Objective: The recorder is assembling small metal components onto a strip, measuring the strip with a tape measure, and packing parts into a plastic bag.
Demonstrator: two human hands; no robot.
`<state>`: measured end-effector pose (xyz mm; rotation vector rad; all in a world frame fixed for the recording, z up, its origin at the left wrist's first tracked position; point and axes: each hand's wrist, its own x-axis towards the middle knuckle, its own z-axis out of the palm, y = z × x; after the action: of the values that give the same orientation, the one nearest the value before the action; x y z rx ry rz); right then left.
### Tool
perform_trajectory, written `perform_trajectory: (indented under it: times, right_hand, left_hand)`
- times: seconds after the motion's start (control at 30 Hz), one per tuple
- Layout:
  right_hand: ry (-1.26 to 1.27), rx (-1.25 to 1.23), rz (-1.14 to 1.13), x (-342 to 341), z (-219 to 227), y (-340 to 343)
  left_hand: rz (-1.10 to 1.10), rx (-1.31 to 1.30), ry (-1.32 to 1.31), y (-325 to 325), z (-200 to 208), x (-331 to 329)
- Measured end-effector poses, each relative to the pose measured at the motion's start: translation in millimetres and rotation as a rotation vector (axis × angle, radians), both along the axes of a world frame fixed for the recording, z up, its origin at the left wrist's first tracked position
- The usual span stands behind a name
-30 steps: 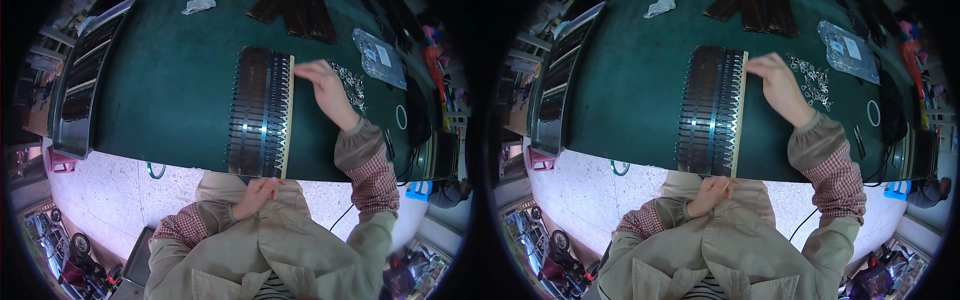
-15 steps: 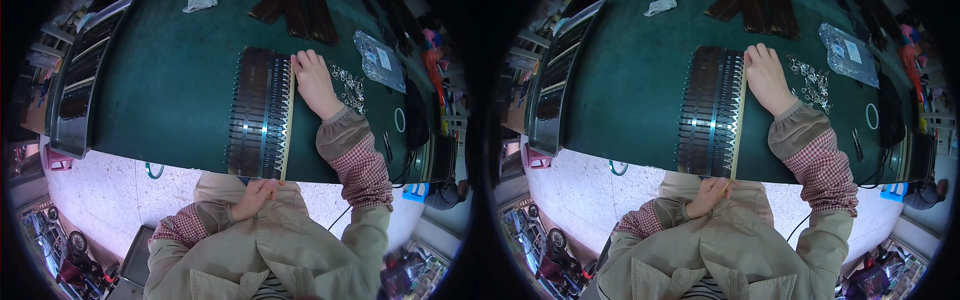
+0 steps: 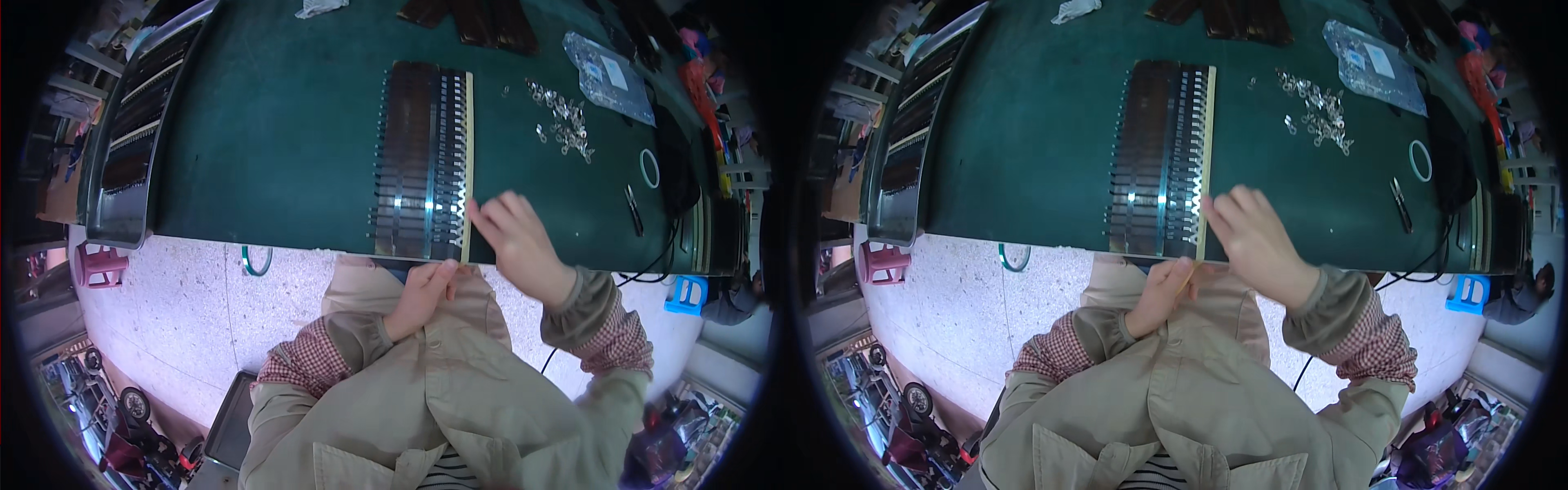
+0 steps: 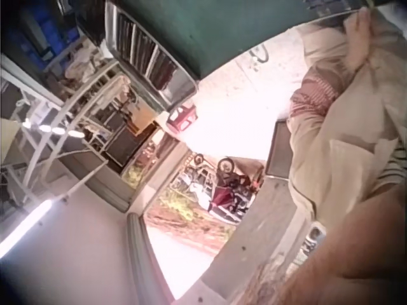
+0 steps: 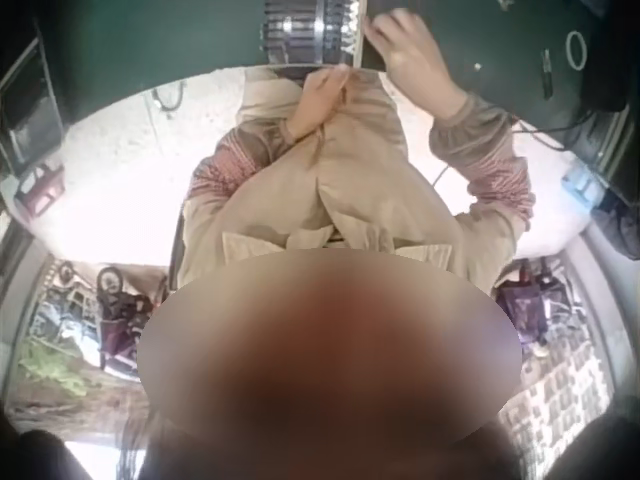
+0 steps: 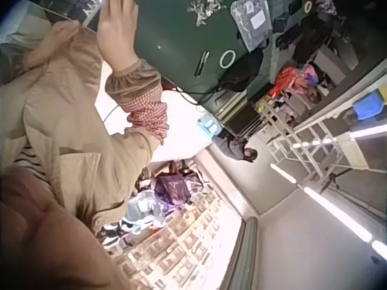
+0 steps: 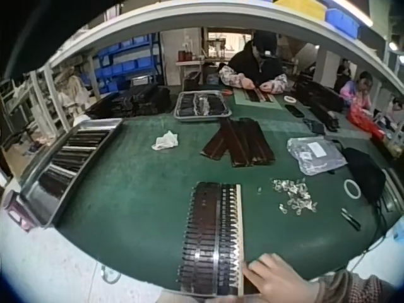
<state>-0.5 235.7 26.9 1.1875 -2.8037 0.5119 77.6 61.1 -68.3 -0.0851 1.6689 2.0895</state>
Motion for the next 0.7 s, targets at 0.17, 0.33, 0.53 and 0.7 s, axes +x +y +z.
perform_trajectory:
  times: [0.17, 0.33, 0.53, 0.7]
  right_hand:
    - [-0.058, 0.006, 0.069, 43, 1, 2]
    - [0.237, 0.185, 0.192, 41, -6, 2]
    - [0.079, -0.165, 0.206, 40, -29, 17]
    - [0.361, -0.251, -0.181, 22, -20, 59]
  left_hand:
    - [0.023, -0.027, -0.007, -1, 5, -5]
    - [0.011, 0.006, 0.025, 0, 9, -9]
    - [0.045, 0.033, -0.059, 0, -4, -2]
    - [-0.076, 0.130, -0.015, -10, -3, -4]
